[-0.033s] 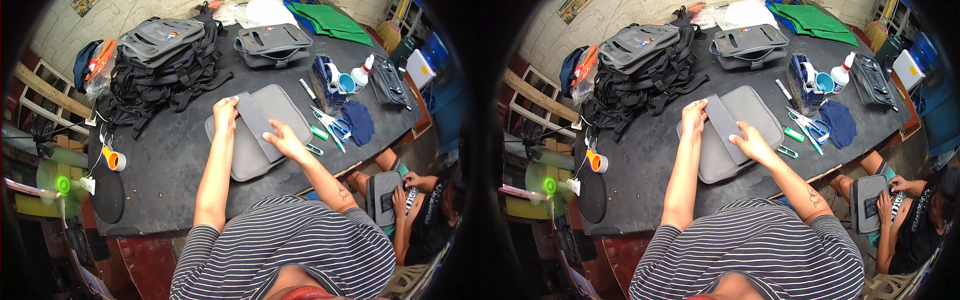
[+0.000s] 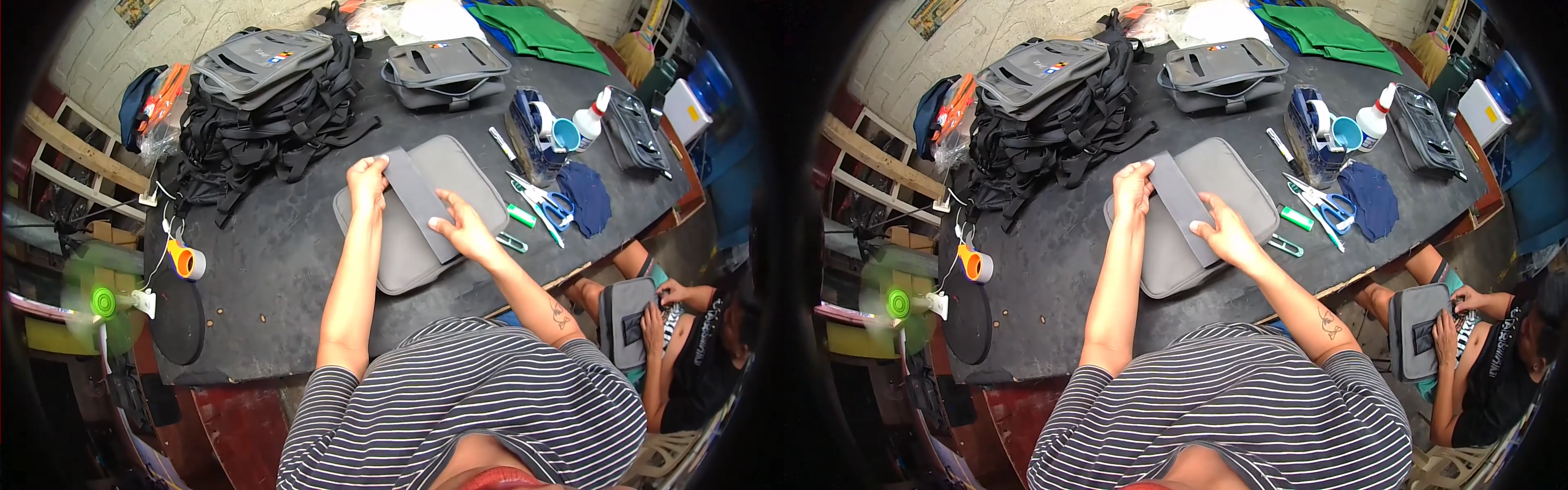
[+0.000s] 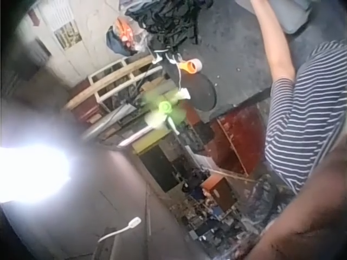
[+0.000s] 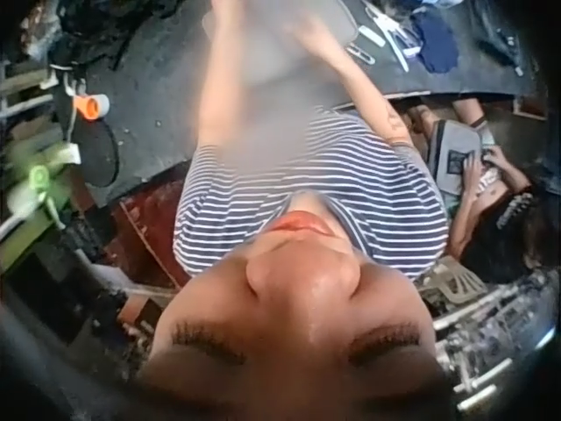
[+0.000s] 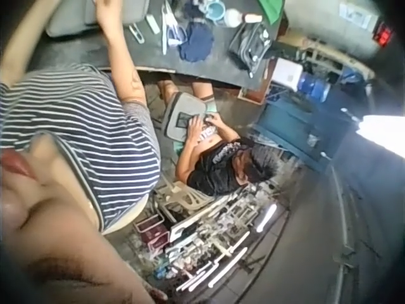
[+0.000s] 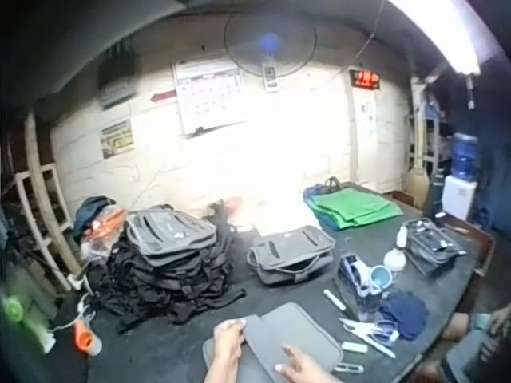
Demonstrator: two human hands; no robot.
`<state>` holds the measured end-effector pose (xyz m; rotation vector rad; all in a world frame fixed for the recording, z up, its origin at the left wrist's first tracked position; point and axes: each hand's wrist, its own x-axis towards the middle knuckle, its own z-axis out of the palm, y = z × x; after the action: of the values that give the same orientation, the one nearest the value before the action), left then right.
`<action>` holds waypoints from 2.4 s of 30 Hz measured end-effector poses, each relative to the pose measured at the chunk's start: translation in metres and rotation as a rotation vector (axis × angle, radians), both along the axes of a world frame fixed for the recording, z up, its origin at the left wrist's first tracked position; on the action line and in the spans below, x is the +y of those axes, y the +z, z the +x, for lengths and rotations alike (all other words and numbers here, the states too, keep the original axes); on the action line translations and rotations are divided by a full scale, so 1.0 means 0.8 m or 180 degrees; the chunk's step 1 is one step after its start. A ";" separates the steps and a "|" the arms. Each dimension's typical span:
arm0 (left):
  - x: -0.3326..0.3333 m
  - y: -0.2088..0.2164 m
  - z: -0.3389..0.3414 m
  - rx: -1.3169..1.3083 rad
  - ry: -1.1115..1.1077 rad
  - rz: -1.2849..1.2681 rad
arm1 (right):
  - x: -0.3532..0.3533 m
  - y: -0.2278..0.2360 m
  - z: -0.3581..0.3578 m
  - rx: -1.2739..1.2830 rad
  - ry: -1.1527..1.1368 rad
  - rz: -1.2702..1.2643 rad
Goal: Inspecting the quality and finishing details of manufactured bags.
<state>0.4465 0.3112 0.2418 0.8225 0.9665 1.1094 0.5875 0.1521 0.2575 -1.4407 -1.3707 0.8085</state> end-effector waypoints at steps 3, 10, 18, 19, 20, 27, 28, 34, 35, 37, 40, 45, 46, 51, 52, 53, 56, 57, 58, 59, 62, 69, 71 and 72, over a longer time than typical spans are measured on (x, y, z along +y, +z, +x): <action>-0.012 0.039 0.015 0.0487 0.0747 0.0683 | -0.020 0.028 0.000 0.0273 -0.0038 -0.0572; 0.037 0.061 -0.036 -0.0104 -0.0280 0.0216 | -0.016 0.002 -0.007 0.0513 0.0150 0.0231; -0.056 0.017 -0.038 -0.1015 -0.0857 -0.0391 | -0.035 -0.009 0.065 -0.0634 -0.0959 0.0809; -0.070 0.018 -0.042 -0.0980 -0.0903 -0.0273 | -0.041 -0.007 0.072 -0.0664 -0.1105 0.0685; -0.084 0.027 -0.043 -0.0954 -0.0966 -0.0149 | -0.049 -0.010 0.082 -0.0750 -0.1182 0.0507; -0.116 0.047 -0.059 -0.0413 -0.0369 0.0389 | -0.095 -0.056 0.112 -0.1962 -0.1178 -0.0790; -0.117 0.049 -0.064 -0.0318 -0.0212 0.0476 | -0.097 -0.056 0.110 -0.2022 -0.1228 -0.0857; -0.120 0.043 -0.098 -0.0077 0.0733 0.0870 | -0.087 -0.053 0.123 -0.2170 -0.1181 -0.0963; -0.122 0.042 -0.103 -0.0053 0.0835 0.0895 | -0.086 -0.055 0.126 -0.2220 -0.1215 -0.1012; -0.127 0.032 -0.119 0.0079 0.1055 0.0914 | -0.085 -0.053 0.128 -0.2401 -0.1303 -0.0910; -0.139 0.017 -0.136 0.0249 0.1194 0.0940 | -0.081 -0.063 0.141 -0.2247 -0.1514 -0.0611; -0.149 -0.011 -0.125 0.1094 0.1661 0.0993 | -0.047 -0.015 0.157 -0.1268 -0.1814 -0.0560; -0.155 -0.018 -0.123 0.1200 0.1583 0.1211 | -0.040 -0.006 0.160 -0.1327 -0.1771 -0.0463; -0.182 -0.058 -0.102 0.2572 0.1057 0.3315 | 0.008 0.054 0.161 -0.2050 -0.1107 0.0168; -0.186 -0.060 -0.094 0.2671 0.0842 0.3387 | 0.015 0.064 0.158 -0.1981 -0.0982 0.0191; -0.184 -0.055 -0.092 0.3003 0.0700 0.3433 | 0.024 0.071 0.158 -0.1917 -0.0868 0.0213; -0.180 -0.053 -0.090 0.3679 0.0411 0.3326 | 0.042 0.089 0.148 -0.2000 -0.0607 0.0070; -0.177 -0.054 -0.092 0.3830 0.0389 0.3356 | 0.049 0.095 0.140 -0.2157 -0.0527 0.0049; -0.178 -0.053 -0.092 0.3605 0.0275 0.3220 | 0.056 0.100 0.134 -0.2184 -0.0503 0.0035; -0.177 -0.055 -0.093 0.3588 0.0273 0.3194 | 0.061 0.103 0.126 -0.2330 -0.0504 0.0170; -0.175 -0.061 -0.096 0.3412 0.0258 0.3213 | 0.075 0.105 0.113 -0.2620 -0.0434 0.0373; -0.175 -0.068 -0.096 0.3204 0.0459 0.3229 | 0.092 0.092 0.106 -0.2877 -0.0263 0.0556; -0.175 -0.068 -0.097 0.3220 0.0469 0.3236 | 0.093 0.088 0.104 -0.2950 -0.0243 0.0577; -0.175 -0.068 -0.098 0.3246 0.0448 0.3239 | 0.094 0.087 0.103 -0.3004 -0.0219 0.0605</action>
<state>0.3684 0.1711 0.1871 2.3215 1.2607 1.3035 0.6700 0.2274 0.3268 -1.7788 -1.9898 -0.1143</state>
